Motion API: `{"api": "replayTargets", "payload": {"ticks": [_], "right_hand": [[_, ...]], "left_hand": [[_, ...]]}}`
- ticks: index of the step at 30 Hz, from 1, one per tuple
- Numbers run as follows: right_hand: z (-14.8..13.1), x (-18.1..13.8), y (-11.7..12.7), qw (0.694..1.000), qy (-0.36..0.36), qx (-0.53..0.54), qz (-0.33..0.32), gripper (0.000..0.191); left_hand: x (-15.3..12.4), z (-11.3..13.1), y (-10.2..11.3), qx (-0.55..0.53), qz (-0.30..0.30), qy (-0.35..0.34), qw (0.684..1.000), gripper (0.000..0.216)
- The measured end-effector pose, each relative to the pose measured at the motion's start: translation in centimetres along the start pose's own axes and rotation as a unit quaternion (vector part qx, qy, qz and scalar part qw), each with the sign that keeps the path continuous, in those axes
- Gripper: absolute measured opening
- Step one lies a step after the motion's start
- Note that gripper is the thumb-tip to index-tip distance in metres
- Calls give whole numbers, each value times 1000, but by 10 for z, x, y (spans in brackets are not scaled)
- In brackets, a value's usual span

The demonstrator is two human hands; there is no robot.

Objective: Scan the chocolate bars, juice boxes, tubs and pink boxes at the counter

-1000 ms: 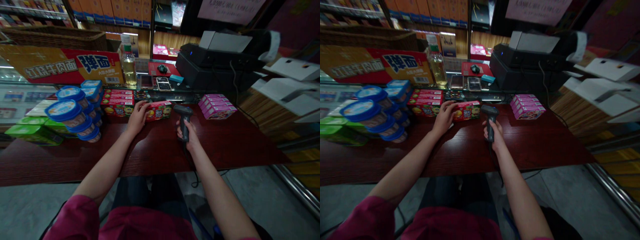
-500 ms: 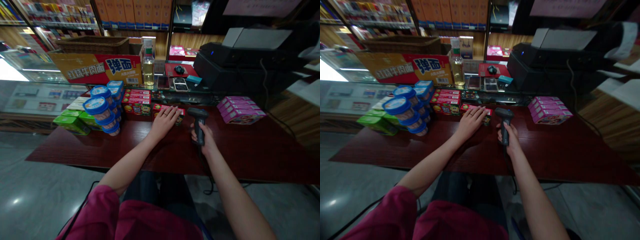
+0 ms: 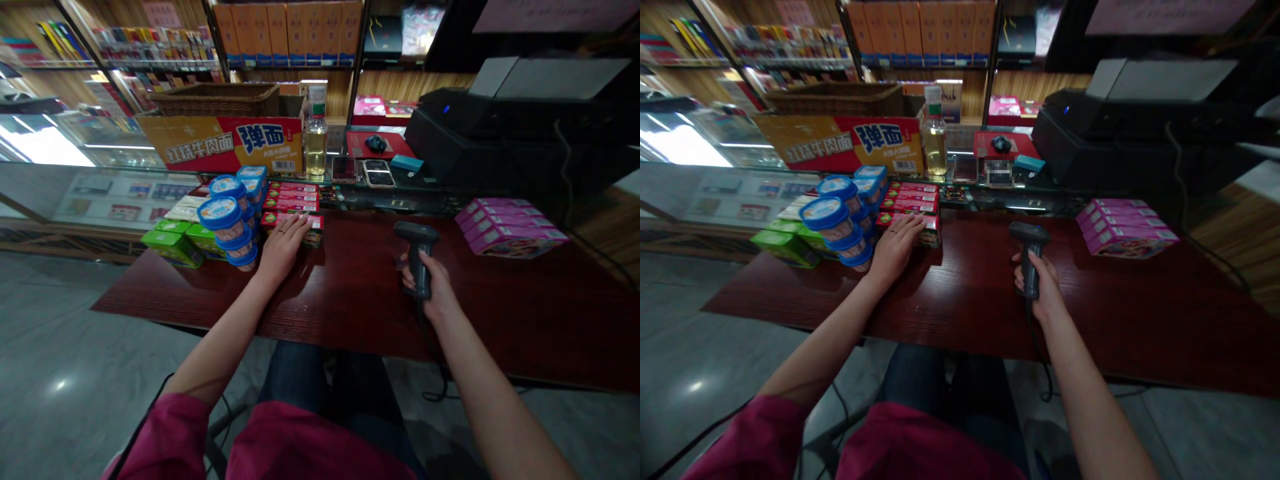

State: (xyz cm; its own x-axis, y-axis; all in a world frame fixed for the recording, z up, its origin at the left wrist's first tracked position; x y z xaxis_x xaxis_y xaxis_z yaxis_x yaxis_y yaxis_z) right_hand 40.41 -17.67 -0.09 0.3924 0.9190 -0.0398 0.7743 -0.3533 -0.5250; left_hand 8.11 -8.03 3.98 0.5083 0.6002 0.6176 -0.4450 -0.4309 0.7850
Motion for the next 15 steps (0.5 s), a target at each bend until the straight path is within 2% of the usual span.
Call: {"api": "replayTargets", "payload": {"ticks": [6,9,12,14,15], "right_hand": [[-10,3,11,999,30,15,28,37],[-26,-1,31,997,65,24,44,38],[-51,-9,65,992,103,9,71,43],[-71,-14,95,985,138,-10,101,45],[-80,-16,112,980,158,-17,121,46]], "left_hand": [[4,-21,-11,-27,1,16,999,50],[4,-17,-9,-19,17,19,999,50],[11,10,-7,-15,72,17,997,58],[25,47,-14,-45,89,-19,995,64],[36,72,-22,-68,78,-52,993,65]]}}
Point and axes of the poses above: each hand's wrist, its own x-axis towards the middle knuckle, its own y-axis out of the back of the hand, z = x × y, the point moved 4 cm from there along x, towards the middle knuckle, and after that the axes turned 6 degrees about x, right-handed, at the moved point
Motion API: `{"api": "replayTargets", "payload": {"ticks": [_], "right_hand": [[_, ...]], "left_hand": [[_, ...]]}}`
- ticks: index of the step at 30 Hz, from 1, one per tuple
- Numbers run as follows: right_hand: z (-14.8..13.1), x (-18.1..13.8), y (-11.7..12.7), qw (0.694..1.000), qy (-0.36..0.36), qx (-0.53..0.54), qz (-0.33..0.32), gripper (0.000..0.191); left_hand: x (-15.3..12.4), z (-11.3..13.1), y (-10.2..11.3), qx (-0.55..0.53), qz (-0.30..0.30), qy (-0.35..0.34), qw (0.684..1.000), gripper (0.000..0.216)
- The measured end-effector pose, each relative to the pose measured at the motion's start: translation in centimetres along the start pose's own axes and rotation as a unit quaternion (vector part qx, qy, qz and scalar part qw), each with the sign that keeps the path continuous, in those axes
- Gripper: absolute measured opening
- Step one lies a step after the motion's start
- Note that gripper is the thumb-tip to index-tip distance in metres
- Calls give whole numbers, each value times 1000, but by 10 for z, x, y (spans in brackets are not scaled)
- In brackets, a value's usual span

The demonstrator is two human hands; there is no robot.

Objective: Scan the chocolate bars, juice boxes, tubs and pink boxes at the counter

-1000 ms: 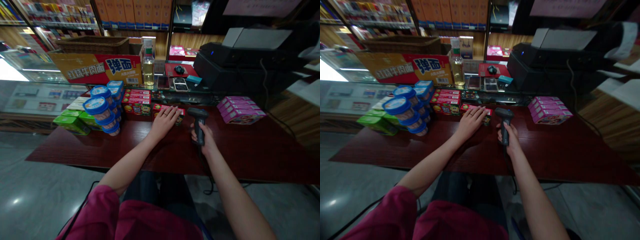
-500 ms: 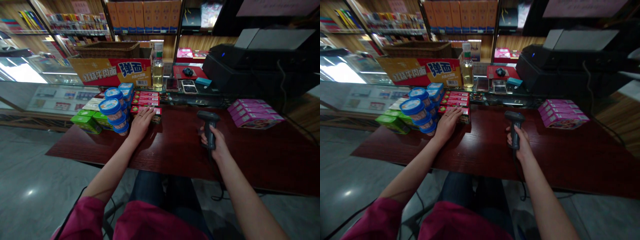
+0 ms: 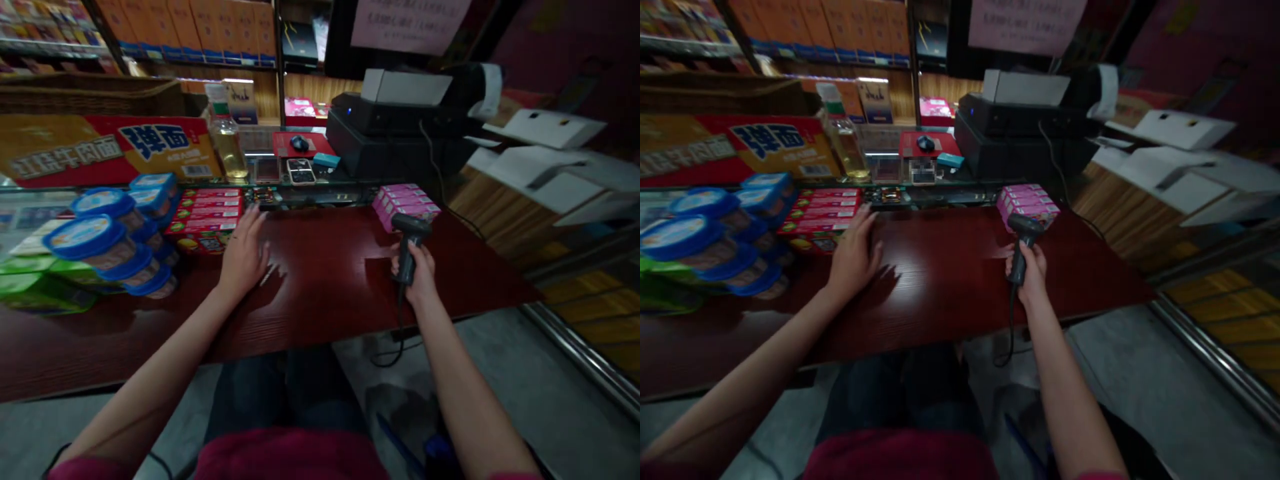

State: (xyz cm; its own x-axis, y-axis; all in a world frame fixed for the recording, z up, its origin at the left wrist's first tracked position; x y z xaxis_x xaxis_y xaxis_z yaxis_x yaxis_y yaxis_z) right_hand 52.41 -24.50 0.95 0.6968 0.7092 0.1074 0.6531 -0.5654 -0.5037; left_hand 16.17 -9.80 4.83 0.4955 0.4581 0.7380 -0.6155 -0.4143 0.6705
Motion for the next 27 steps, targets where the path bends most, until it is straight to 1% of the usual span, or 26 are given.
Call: {"api": "replayTargets", "payload": {"ticks": [2,4,6,8,9,11,14,16,18,21,24,27], "right_hand": [[-14,9,32,998,38,-9,47,50],[-23,18,59,993,62,-9,96,55],[-26,24,78,988,73,0,133,57],[-26,27,88,985,78,11,153,56],[-25,28,90,985,76,12,153,55],[-24,29,90,985,75,17,152,53],[-21,30,86,988,65,22,136,49],[-21,30,84,990,56,24,128,48],[-22,29,82,991,47,23,127,47],[-23,26,80,991,34,22,130,48],[-25,19,78,991,23,25,128,53],[-30,8,78,993,18,19,112,58]], "left_hand": [[25,51,-35,-56,-54,-64,995,64],[51,103,-78,-112,-98,-86,985,67],[77,152,-121,-155,-112,-96,977,70],[100,190,-159,-177,-109,-81,975,73],[110,205,-175,-181,-106,-69,975,75],[125,226,-201,-181,-104,-57,976,79],[139,238,-223,-172,-102,-72,977,79],[143,238,-230,-162,-100,-71,979,76],[144,236,-231,-155,-99,-60,981,69],[142,235,-227,-164,-98,-70,979,55],[135,232,-217,-173,-112,-83,975,42],[121,214,-199,-178,-122,-69,974,39]]}}
Point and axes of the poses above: each hand's wrist, its own x-axis towards the middle knuckle, its own y-axis out of the back of the hand, z = x × y, the point moved 4 cm from there along x, towards the middle knuckle, and after that the axes turned 6 degrees about x, right-handed, at the moved point
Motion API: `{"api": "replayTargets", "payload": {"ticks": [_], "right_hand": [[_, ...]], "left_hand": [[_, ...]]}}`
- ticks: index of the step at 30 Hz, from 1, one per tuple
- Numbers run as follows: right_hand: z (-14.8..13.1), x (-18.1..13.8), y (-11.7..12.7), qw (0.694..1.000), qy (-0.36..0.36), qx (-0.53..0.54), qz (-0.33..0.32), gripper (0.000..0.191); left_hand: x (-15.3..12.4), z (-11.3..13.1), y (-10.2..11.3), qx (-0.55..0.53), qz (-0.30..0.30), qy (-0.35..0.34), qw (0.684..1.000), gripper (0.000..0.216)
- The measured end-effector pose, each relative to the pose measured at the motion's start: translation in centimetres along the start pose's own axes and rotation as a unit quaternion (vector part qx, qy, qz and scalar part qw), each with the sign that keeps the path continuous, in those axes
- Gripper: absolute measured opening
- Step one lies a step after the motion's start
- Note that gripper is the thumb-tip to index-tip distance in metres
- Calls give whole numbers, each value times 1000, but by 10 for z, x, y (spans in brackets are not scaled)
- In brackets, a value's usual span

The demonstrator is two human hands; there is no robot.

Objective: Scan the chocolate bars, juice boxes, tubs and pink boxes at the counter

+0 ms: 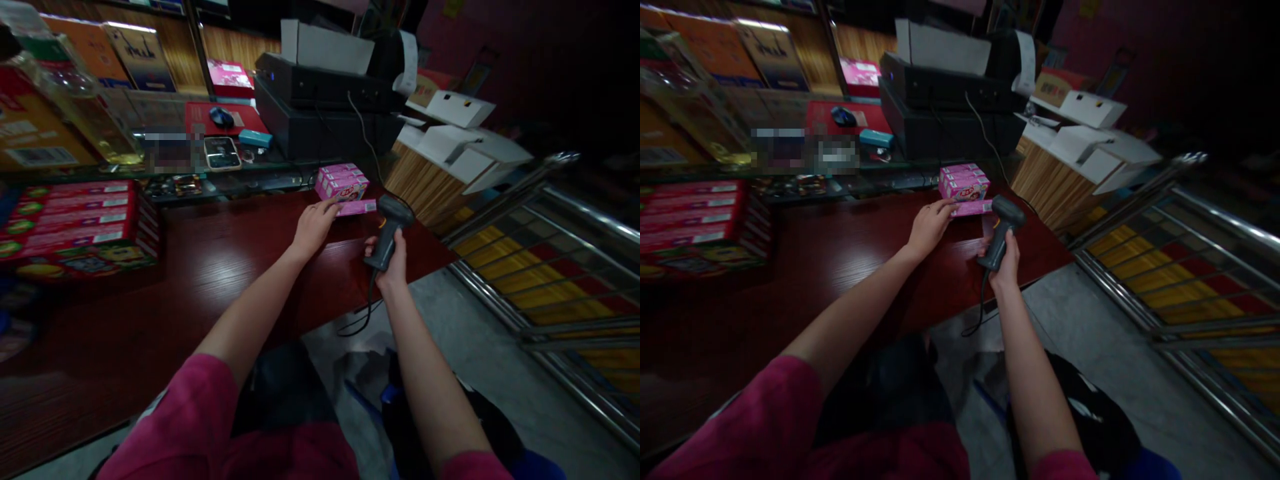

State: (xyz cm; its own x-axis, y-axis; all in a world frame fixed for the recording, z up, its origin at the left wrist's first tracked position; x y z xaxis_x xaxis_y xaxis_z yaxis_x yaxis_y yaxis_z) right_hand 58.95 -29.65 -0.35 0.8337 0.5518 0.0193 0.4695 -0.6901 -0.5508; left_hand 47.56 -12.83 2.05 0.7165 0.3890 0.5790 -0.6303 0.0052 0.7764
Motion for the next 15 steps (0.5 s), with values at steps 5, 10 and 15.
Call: {"api": "replayTargets", "payload": {"ticks": [5,10,15], "right_hand": [[-1,-17,-15,997,0,-26,-71,56],[44,-42,-86,977,-104,-8,-189,48],[94,-70,-156,965,-129,-8,-229,43]], "left_hand": [[-60,-53,60,-18,28,27,999,51],[-120,-123,130,21,59,92,994,42],[-150,-162,164,47,120,172,977,47]]}}
Point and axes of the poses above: each hand's wrist, its own x-axis towards the middle knuckle, its own y-axis out of the back of the hand, z = x × y, the point moved 4 cm from there along x, towards the middle knuckle, and after that the axes turned 6 degrees about x, right-handed, at the moved point
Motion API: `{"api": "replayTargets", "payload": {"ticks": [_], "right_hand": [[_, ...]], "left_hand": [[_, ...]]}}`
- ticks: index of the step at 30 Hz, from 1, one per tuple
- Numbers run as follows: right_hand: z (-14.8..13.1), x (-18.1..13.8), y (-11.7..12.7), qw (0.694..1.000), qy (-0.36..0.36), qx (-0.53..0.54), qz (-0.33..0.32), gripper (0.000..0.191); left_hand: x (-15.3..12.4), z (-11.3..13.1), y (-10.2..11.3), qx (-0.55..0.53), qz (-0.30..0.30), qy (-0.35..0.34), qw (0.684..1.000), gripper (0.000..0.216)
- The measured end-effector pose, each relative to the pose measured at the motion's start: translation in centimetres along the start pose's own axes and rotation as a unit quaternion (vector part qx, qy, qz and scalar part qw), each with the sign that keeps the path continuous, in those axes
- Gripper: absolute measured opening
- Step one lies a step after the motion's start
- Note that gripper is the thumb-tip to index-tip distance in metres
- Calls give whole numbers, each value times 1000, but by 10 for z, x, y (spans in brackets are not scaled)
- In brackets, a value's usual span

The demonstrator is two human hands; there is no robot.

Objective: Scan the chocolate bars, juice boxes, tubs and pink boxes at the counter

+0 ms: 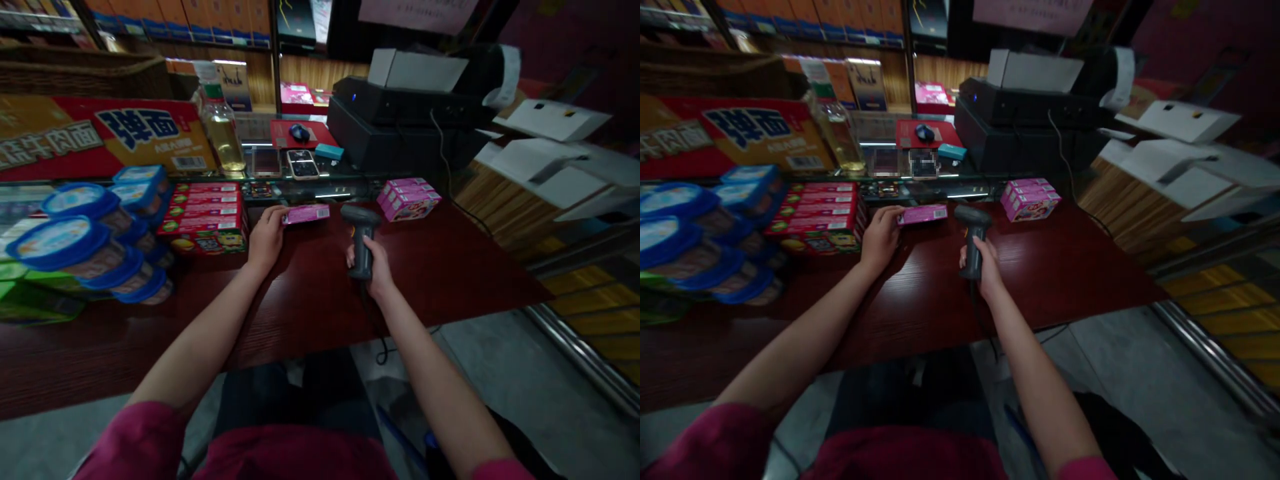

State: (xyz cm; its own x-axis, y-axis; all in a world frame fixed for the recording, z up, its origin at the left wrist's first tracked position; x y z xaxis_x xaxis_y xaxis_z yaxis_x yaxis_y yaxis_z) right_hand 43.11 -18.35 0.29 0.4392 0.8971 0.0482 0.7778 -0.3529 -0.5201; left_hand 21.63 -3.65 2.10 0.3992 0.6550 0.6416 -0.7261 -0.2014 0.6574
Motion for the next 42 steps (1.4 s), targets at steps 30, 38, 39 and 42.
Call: {"api": "replayTargets", "payload": {"ticks": [30,38,39,42], "right_hand": [[11,2,-9,997,29,-59,43,45],[6,2,-5,995,36,-38,81,48],[6,1,-6,995,36,-41,78,49],[7,-1,-10,996,37,-56,58,47]], "left_hand": [[-7,-2,4,-65,32,-16,997,41],[-61,12,70,-61,30,-58,996,31],[-70,9,83,-49,32,-51,997,31],[-96,-8,122,2,51,-22,998,31]]}}
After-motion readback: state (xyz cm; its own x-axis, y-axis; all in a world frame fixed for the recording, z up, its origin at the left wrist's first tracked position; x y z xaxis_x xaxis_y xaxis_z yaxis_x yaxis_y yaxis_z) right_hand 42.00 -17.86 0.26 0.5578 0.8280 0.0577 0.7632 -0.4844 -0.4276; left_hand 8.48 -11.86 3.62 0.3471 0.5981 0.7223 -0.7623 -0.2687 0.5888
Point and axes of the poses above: each hand's wrist, its own x-axis towards the middle knuckle, its own y-axis out of the back of the hand, z = x × y, the point moved 4 cm from there along x, towards the middle knuckle, and after that the axes turned 6 degrees about x, right-handed, at the moved point
